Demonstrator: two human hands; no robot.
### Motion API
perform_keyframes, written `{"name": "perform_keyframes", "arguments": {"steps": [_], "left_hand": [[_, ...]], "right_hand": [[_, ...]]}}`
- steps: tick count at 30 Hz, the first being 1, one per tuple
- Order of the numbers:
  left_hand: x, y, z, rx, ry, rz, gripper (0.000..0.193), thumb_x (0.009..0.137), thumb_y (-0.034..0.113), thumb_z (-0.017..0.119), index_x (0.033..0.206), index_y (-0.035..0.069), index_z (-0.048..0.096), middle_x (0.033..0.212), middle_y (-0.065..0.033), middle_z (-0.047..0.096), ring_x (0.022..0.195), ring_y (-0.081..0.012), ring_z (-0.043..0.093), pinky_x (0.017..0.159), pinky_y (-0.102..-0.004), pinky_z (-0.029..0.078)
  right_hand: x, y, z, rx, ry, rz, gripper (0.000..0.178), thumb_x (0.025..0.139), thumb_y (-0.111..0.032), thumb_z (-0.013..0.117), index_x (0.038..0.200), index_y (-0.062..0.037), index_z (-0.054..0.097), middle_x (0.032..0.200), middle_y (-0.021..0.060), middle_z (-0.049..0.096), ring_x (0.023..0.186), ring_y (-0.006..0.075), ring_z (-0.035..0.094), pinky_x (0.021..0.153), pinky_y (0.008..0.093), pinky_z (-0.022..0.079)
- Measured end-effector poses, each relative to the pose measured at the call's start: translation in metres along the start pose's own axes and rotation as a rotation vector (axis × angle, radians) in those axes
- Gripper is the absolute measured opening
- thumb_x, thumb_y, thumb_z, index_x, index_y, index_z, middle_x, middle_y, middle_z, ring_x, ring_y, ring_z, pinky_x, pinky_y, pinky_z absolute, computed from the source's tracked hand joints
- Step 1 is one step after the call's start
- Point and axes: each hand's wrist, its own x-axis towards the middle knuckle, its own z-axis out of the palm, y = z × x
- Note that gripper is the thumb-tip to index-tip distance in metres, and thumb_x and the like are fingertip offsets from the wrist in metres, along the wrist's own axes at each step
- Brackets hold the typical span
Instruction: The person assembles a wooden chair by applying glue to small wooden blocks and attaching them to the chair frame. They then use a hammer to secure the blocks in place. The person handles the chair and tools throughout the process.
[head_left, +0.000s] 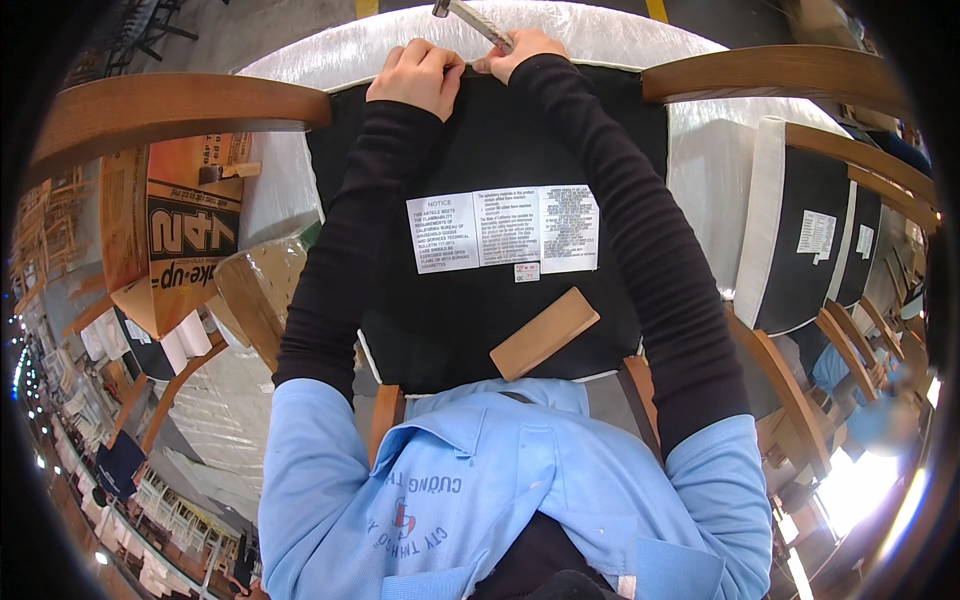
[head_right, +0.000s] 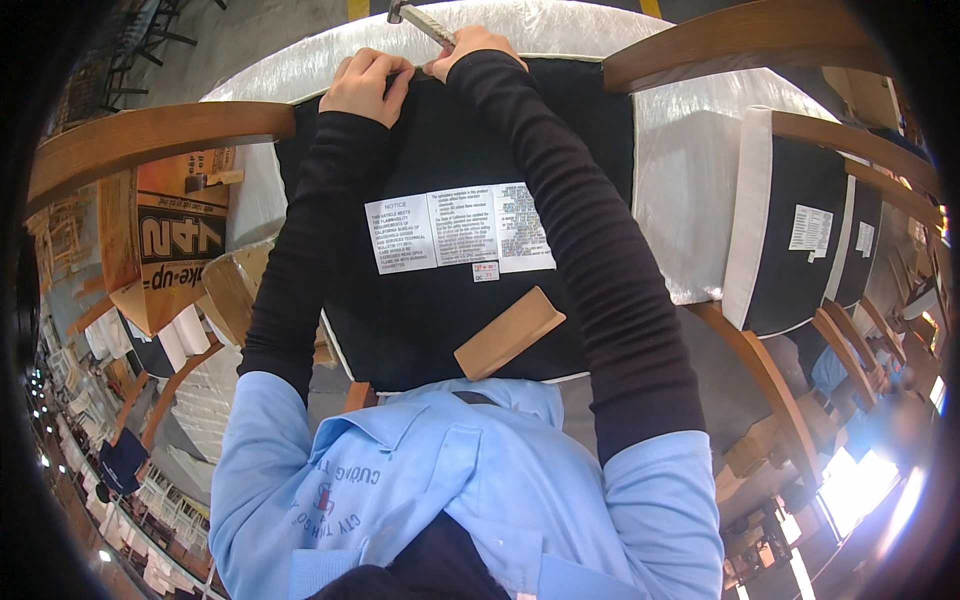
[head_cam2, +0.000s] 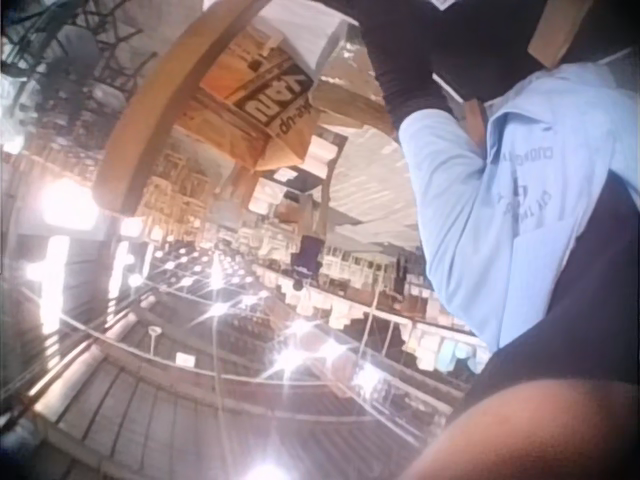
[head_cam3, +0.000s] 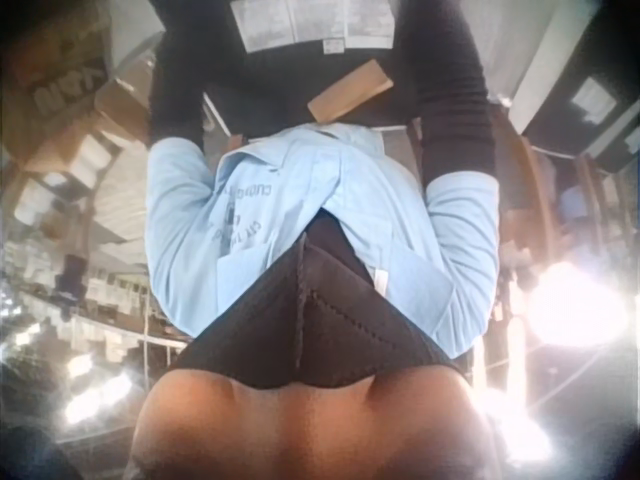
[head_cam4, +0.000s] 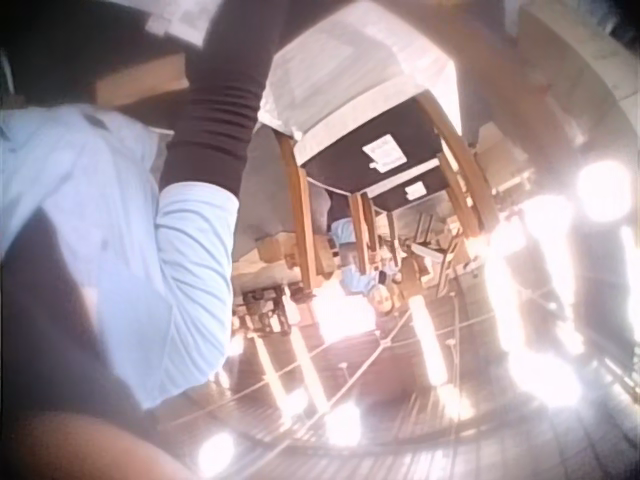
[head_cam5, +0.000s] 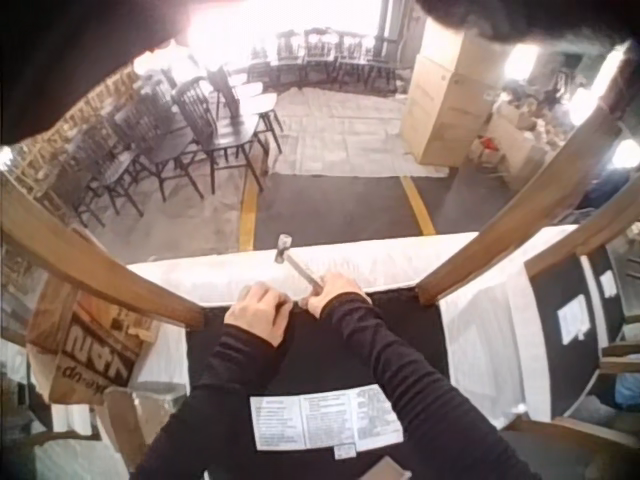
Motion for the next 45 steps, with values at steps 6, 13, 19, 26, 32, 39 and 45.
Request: {"name": "perform_keyframes", "arguments": {"steps": [6,13,19,26,32,39,45], "left_hand": [[0.002,0.002,-0.001,0.034,-0.048,0.046,0.012,0.081,0.024,0.073,0.086,0.013,0.072,0.091,-0.0014,0.066,0.087,-0.0233,0.067,0.071,-0.0350,0.057],[0.000,0.002,0.002,0.059,-0.001,0.099,0.012,0.079,0.022,0.074,0.086,0.013,0.071,0.091,-0.0013,0.066,0.085,-0.0225,0.067,0.070,-0.0336,0.057],[0.000,0.000,0.005,0.044,0.022,0.136,0.013,0.077,0.020,0.075,0.087,0.012,0.071,0.091,-0.0018,0.066,0.084,-0.0228,0.067,0.070,-0.0334,0.057],[-0.002,0.000,0.008,0.029,0.024,0.114,0.013,0.077,0.019,0.075,0.087,0.012,0.070,0.091,-0.0023,0.067,0.083,-0.0236,0.068,0.069,-0.0331,0.057],[-0.003,0.002,0.012,0.019,0.081,0.094,0.008,0.074,0.017,0.074,0.079,0.013,0.069,0.084,-0.0016,0.065,0.080,-0.0220,0.067,0.068,-0.0332,0.056],[-0.010,-0.004,0.002,-0.048,0.035,0.074,0.020,0.078,0.026,0.076,0.097,0.017,0.074,0.095,0.0005,0.068,0.088,-0.0222,0.066,0.076,-0.0343,0.054],[-0.038,-0.030,0.001,0.106,0.107,-0.080,0.065,0.072,0.058,0.074,0.127,0.026,0.063,0.121,-0.0003,0.063,0.114,-0.0230,0.055,0.109,-0.0488,0.032]], "right_hand": [[-0.001,0.002,0.004,0.025,0.048,-0.018,0.035,0.072,-0.045,0.080,0.084,-0.0133,0.074,0.081,0.0067,0.072,0.076,0.0227,0.069,0.077,0.0336,0.053],[0.002,0.005,0.007,0.006,0.062,-0.051,0.038,0.071,-0.048,0.080,0.086,-0.0142,0.075,0.082,0.0067,0.072,0.076,0.0226,0.069,0.076,0.0335,0.054],[0.001,0.004,0.006,0.026,0.077,-0.063,0.039,0.069,-0.049,0.081,0.083,-0.0138,0.074,0.080,0.0071,0.072,0.075,0.0226,0.070,0.076,0.0336,0.054],[0.000,0.003,0.003,0.012,0.059,-0.053,0.038,0.069,-0.048,0.082,0.082,-0.0135,0.074,0.079,0.0066,0.072,0.073,0.0218,0.069,0.075,0.0330,0.054],[0.002,0.004,0.006,0.022,0.067,-0.069,0.038,0.068,-0.048,0.082,0.082,-0.0135,0.074,0.077,0.0061,0.071,0.073,0.0214,0.069,0.074,0.0329,0.053],[-0.006,0.011,0.003,0.074,0.122,-0.188,0.041,0.071,-0.050,0.079,0.083,-0.0117,0.073,0.078,0.0090,0.071,0.075,0.0254,0.069,0.073,0.0354,0.053],[-0.089,0.008,0.005,0.267,0.449,-0.392,0.028,0.092,-0.034,0.063,0.089,-0.0067,0.057,0.066,0.0169,0.065,0.058,0.0373,0.065,0.051,0.0451,0.050]]}}
